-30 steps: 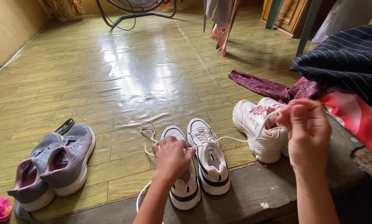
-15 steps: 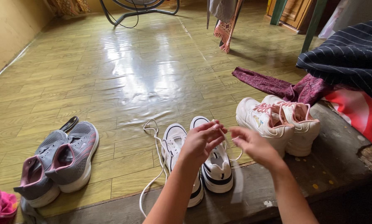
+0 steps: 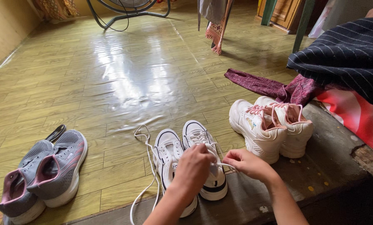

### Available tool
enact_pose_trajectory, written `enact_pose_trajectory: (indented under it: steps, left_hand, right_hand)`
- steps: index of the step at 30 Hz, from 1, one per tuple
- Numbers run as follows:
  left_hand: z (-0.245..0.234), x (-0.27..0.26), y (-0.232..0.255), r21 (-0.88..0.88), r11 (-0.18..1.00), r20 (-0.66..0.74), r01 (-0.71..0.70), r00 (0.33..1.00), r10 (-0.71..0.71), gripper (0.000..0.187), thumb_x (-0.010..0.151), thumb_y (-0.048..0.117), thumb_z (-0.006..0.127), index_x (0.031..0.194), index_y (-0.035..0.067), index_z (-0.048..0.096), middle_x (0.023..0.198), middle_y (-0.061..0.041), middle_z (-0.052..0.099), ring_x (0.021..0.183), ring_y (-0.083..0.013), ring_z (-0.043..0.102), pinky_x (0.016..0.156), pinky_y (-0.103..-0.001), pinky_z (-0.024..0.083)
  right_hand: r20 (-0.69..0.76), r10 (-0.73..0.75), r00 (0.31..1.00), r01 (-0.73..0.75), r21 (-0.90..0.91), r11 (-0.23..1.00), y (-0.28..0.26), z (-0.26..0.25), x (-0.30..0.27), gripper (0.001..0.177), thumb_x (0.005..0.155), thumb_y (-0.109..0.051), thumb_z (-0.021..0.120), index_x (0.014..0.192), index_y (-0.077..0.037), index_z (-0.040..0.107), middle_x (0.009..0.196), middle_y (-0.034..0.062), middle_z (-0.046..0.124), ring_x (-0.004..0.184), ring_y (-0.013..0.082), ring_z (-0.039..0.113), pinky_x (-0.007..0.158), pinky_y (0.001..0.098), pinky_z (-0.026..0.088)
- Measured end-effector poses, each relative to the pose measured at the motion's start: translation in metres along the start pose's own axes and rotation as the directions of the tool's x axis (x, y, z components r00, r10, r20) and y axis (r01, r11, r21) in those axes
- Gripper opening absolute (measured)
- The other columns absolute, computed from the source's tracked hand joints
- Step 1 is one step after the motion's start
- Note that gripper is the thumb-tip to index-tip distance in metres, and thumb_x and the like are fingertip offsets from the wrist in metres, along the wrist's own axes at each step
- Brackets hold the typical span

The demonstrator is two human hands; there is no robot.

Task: The person unlaces a pair of white sneakers and then relaces them. They remove the laces from the eyelets, then thread the laces back through the eyelets and tie a knot.

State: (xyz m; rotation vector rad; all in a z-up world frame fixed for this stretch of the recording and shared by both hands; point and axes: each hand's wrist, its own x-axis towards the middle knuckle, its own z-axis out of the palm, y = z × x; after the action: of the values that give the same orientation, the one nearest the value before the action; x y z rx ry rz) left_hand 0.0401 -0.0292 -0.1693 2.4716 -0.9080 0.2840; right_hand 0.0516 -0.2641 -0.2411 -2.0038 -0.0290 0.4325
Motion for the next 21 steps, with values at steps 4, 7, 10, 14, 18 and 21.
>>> enact_pose_trajectory:
  steps: [4,7,10,14,18,21]
  left_hand:
    - [0.003,0.000,0.006,0.076,0.993,0.167,0.086,0.981,-0.098,0.009,0.077,0.014,0.079,0.079,0.005,0.077,0.103,-0.012,0.062,0.103,-0.0276,0.063,0.088,-0.042,0.053]
    - [-0.004,0.002,0.002,-0.021,0.998,0.226,0.052,0.973,-0.045,0.002,0.083,0.005,0.074,0.083,0.004,0.075,0.104,-0.014,0.065,0.096,-0.0282,0.068,0.085,-0.043,0.054]
    - [-0.021,-0.008,-0.006,-0.176,0.984,0.205,-0.039,0.976,0.076,0.015,0.077,-0.005,0.067,0.088,0.003,0.074,0.095,-0.016,0.072,0.094,-0.0316,0.071,0.083,-0.045,0.055]
    - [-0.045,-0.014,-0.011,-0.179,0.951,0.399,0.253,0.902,-0.165,0.021,0.092,0.022,0.073,0.093,0.001,0.074,0.087,-0.019,0.073,0.083,-0.0344,0.070,0.077,-0.045,0.055]
    - [-0.049,-0.012,-0.011,-0.232,0.925,0.152,0.301,0.950,-0.271,0.031,0.083,0.030,0.078,0.097,0.002,0.075,0.082,-0.017,0.073,0.073,-0.0320,0.073,0.070,-0.043,0.057]
    - [-0.039,-0.017,-0.009,-0.325,0.912,0.082,0.252,0.968,-0.238,0.023,0.085,0.026,0.074,0.099,0.007,0.077,0.078,-0.015,0.074,0.069,-0.0305,0.074,0.068,-0.042,0.058]
  right_hand:
    - [0.010,-0.047,0.999,0.040,0.371,0.928,-0.025,-0.007,-0.003,0.029,0.098,-0.027,0.069,0.099,0.002,0.068,0.078,0.0037,0.064,0.067,0.0123,0.059,0.063,0.0265,0.052]
    - [0.020,-0.080,0.997,0.043,0.697,0.716,-0.048,0.006,0.003,0.023,0.093,-0.023,0.069,0.101,-0.001,0.068,0.085,0.0058,0.071,0.076,0.0130,0.069,0.071,0.0282,0.059]
    - [0.053,-0.136,0.989,0.032,0.828,0.560,-0.063,0.018,0.003,0.022,0.094,-0.021,0.069,0.105,-0.002,0.069,0.089,0.0078,0.072,0.081,0.0137,0.071,0.077,0.0287,0.059]
    - [0.022,-0.075,0.997,0.030,0.780,0.625,-0.079,0.038,-0.005,0.021,0.091,-0.019,0.068,0.103,-0.002,0.067,0.090,0.0067,0.075,0.082,0.0149,0.073,0.077,0.0310,0.061]
    - [-0.143,-0.037,0.989,0.062,0.180,0.982,-0.096,0.054,-0.018,0.022,0.094,-0.016,0.070,0.112,-0.003,0.067,0.088,0.0086,0.077,0.075,0.0163,0.069,0.069,0.0317,0.055]
    - [-0.349,0.005,0.937,-0.097,-0.247,0.964,-0.105,0.065,-0.024,0.026,0.089,-0.015,0.069,0.114,-0.011,0.061,0.090,0.0086,0.081,0.082,0.0196,0.079,0.075,0.0343,0.060]
